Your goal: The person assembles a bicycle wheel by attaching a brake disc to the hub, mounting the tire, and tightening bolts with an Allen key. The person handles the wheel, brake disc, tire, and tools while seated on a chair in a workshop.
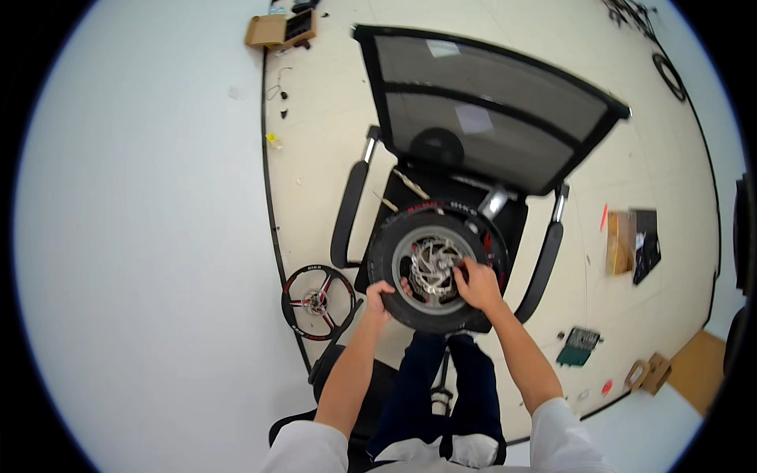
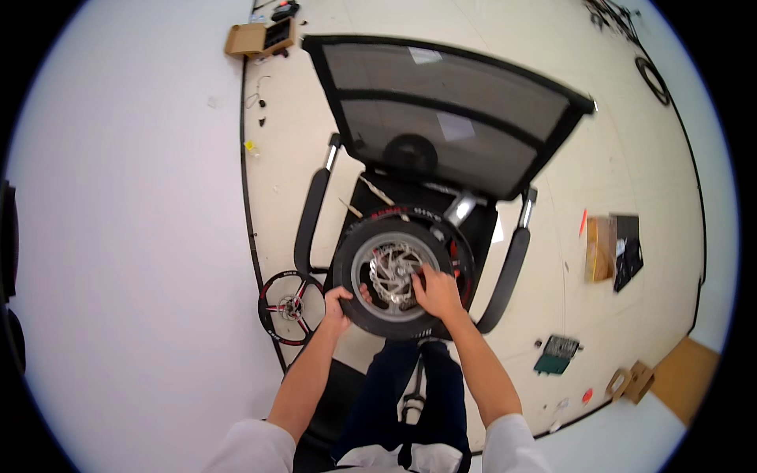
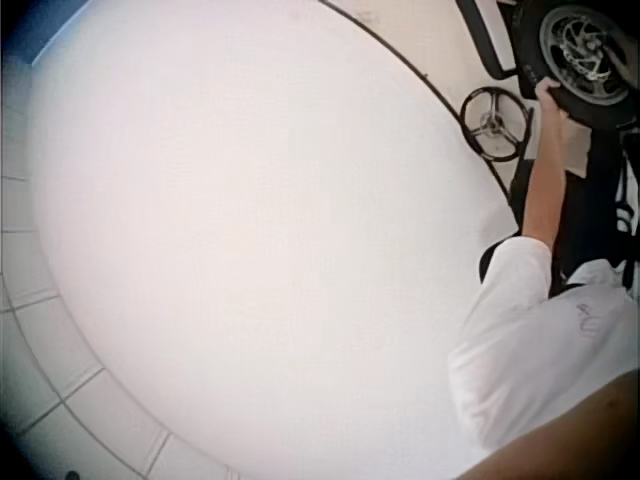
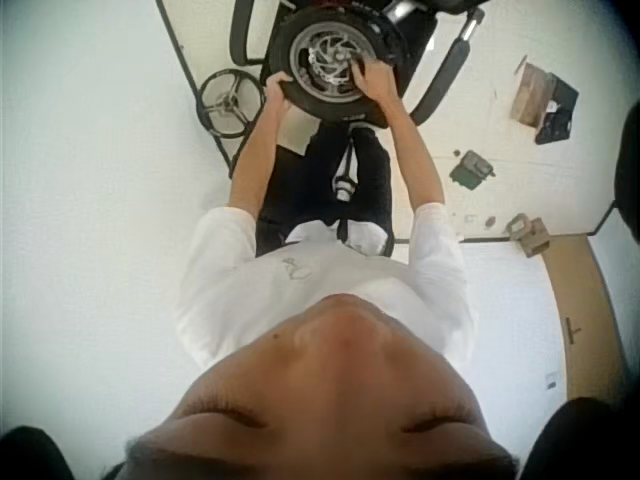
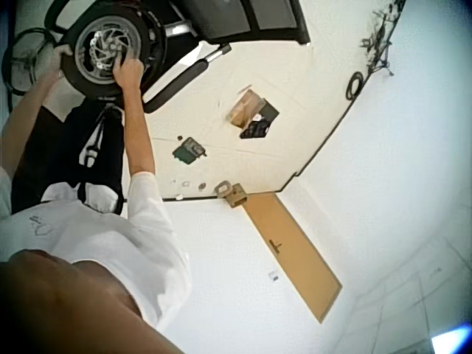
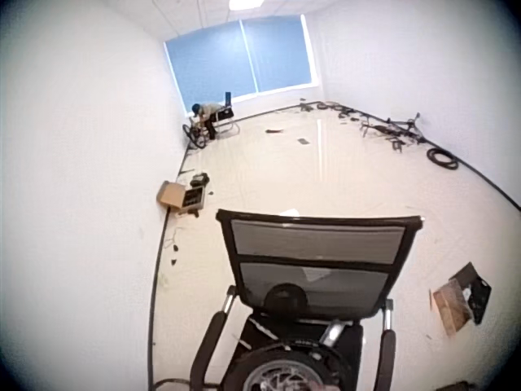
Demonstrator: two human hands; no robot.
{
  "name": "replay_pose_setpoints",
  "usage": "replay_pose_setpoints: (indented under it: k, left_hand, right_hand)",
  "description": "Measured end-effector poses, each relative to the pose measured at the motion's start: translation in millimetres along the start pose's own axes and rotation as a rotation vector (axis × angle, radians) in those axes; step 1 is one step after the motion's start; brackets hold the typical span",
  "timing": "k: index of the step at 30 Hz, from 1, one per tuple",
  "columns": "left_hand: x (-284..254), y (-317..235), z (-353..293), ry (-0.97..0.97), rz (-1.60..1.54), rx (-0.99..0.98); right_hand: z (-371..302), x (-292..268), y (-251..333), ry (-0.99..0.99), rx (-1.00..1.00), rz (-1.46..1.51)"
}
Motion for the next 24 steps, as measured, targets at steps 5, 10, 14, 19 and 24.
replay_pose_setpoints:
  k: [5,10,14,19,24]
  left_hand:
    - [-15.4,-28.0,0.9,-0.149,0.158,0.080]
    - [-37.5,-55.0,-36.5,-0.352,0.511,0.355]
    - [-184.3,-90.8,-88.0,-0.255,0.696,0.390]
    - [-436.2,18.1,-189.9,-0.439,0.965,-0.274]
    - [-551.6,63.7,-242.4,-0.625,0.856,-0.422]
  right_hand:
    - [0.9,3.0,15.0,-0.117,-0.032,-0.044]
    - [-1.5,11.8,17.2,-0.202,-0.006,-0.069]
    - [30.2,45.0,40.1,-0.216,-0.027,-0.031]
    - [15.3,55.3,38.1,-0.253,0.016,-0.070]
    - [19.2,107.6,26.8,-0.295,0.008,-0.082]
Point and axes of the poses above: each hand's wrist, its own z-axis towards the middle knuckle, its own x-axis out of the palm, y = z × x, the point moved 7 cm from there along z, towards the middle knuckle, and after that the axes turned 5 degrees about -y, right-handed, at the moved point
